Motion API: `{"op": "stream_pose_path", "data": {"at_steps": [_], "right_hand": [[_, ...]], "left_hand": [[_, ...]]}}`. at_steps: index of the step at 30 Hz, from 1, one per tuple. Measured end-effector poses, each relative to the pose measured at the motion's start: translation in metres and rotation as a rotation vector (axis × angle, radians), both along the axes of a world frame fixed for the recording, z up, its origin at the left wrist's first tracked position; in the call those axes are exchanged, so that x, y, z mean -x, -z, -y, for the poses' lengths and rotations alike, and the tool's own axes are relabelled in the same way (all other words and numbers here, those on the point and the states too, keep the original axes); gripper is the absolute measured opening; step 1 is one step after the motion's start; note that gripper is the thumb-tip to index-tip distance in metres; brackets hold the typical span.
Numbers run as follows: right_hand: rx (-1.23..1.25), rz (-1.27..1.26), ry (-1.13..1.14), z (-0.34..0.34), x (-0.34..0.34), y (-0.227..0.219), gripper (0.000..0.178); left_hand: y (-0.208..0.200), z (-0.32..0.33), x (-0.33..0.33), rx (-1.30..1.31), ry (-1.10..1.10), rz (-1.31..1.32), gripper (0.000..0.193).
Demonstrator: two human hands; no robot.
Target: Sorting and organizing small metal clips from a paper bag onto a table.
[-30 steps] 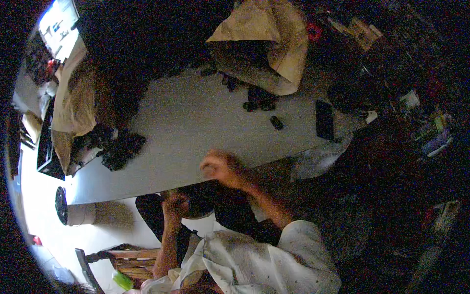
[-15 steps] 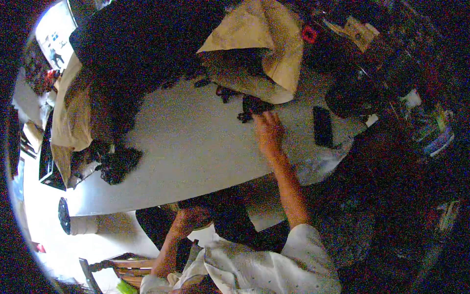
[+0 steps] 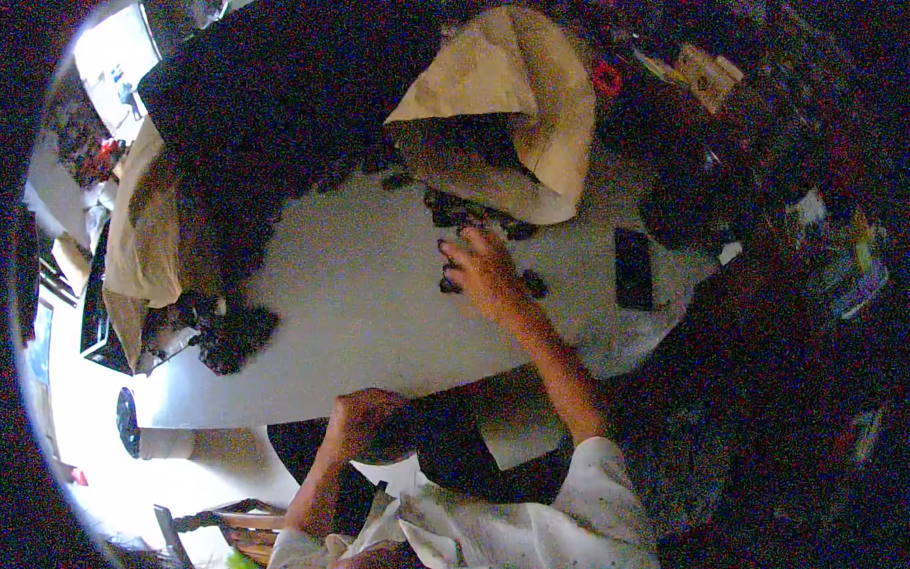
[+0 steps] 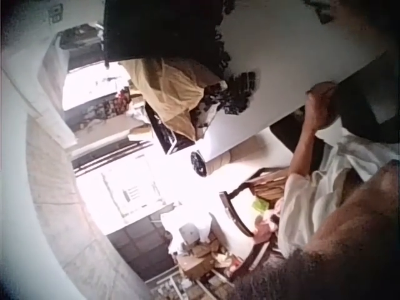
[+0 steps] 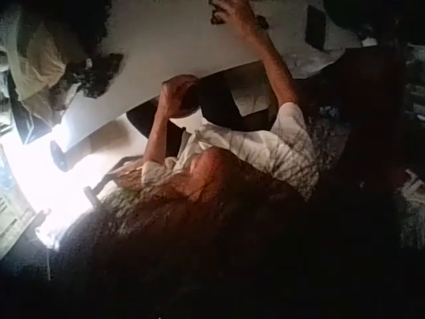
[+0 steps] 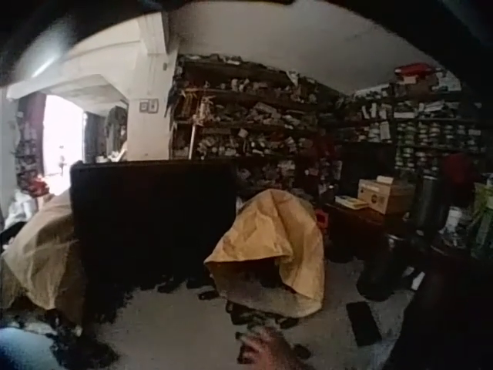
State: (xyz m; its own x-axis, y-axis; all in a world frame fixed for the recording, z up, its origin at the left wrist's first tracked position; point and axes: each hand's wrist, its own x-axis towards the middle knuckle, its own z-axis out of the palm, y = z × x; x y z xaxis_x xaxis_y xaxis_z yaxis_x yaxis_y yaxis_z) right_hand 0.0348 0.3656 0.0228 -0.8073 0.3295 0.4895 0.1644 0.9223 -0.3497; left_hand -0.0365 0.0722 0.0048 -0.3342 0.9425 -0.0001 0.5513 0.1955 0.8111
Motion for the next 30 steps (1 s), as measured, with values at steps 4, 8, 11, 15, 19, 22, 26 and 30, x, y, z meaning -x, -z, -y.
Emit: {"op": "stream_pose_path", "data": {"at_steps": [4, 8, 11, 15, 19, 22, 26, 30], "right_hand": [[-0.003, -0.15, 0.016, -0.094, 0.034, -0.001, 0.036], [0.181, -0.055, -0.025, -0.14, 0.106, 0.013, 0.039], [0.066, 0.491, 0.303, -0.171, 0.169, 0.033, 0.061], [-0.075, 0.146, 0.503, -0.384, 0.122, 0.109, 0.066], [-0.028, 0.293, 0.501, -0.307, 0.174, 0.095, 0.07], [-0.162, 0.273, 0.547, -0.294, 0.148, 0.066, 0.071], [-0.269, 0.186, 0.421, -0.244, 0.135, 0.038, 0.07], [-0.317, 0.136, 0.304, -0.255, 0.125, 0.03, 0.063]], "left_hand": [[0.007, -0.02, 0.016, -0.043, -0.149, -0.213, 0.028], [0.035, -0.019, 0.029, -0.101, -0.349, -0.35, 0.016], [0.034, -0.003, 0.026, -0.149, -0.422, -0.271, 0.014], [0.014, -0.038, 0.017, -0.118, -0.266, -0.153, 0.014], [0.013, -0.005, 0.017, -0.132, -0.325, -0.163, 0.024], [0.012, -0.021, 0.018, -0.159, -0.3, -0.199, 0.026], [0.019, -0.018, 0.017, -0.066, -0.313, -0.205, 0.027], [0.037, -0.014, 0.023, -0.08, -0.26, -0.253, 0.019]]}}
